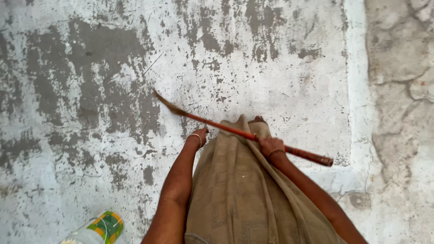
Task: The person scrapes a concrete floor using a long-handled tool with a curved blade to remove peeling paint or residue.
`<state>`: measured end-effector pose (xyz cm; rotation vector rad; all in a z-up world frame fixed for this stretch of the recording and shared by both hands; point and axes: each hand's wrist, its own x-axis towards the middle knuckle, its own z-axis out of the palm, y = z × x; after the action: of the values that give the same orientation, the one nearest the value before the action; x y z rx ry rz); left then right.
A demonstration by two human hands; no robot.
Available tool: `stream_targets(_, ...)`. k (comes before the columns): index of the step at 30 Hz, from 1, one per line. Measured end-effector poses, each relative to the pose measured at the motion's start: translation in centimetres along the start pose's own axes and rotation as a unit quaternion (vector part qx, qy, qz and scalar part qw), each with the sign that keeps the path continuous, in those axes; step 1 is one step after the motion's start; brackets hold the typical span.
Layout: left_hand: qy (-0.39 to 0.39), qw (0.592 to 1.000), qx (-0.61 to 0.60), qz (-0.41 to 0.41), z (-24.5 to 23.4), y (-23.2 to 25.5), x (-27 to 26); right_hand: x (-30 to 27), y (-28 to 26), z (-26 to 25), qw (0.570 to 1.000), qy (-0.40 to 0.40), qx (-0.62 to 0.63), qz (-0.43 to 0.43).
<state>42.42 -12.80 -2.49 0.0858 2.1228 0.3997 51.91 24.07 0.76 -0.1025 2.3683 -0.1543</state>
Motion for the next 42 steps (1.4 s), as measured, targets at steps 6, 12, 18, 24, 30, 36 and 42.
stream_targets(6,0.003,1.0,-0.015,0.0,-0.5,1.0,-1.5,-2.0,11.1,-3.9,0.956,-0.005,0.161,0.247)
stream_targets(12,0.001,0.999,-0.02,-0.051,-1.0,0.9,-2.3,-3.7,18.2,-7.5,0.928,0.053,0.119,0.349)
stream_targets(18,0.011,0.999,-0.01,-0.049,-2.1,2.8,-0.8,-5.6,14.5,-4.2,0.981,-0.003,0.062,0.182)
stream_targets(24,0.037,0.998,-0.039,-0.038,-5.3,6.8,1.8,-4.4,14.4,-4.3,0.995,-0.068,-0.028,0.069)
stream_targets(30,0.051,0.998,-0.037,-0.029,-6.8,10.0,2.1,-10.7,25.2,-8.0,0.955,-0.104,0.033,0.275)
stream_targets(36,0.003,0.996,-0.037,-0.08,-4.1,9.1,1.8,-7.9,27.1,-10.3,0.951,-0.017,0.028,0.308)
stream_targets(42,0.011,0.996,-0.03,-0.087,-4.8,7.7,0.7,-1.9,18.6,-9.2,0.992,-0.016,0.071,0.103)
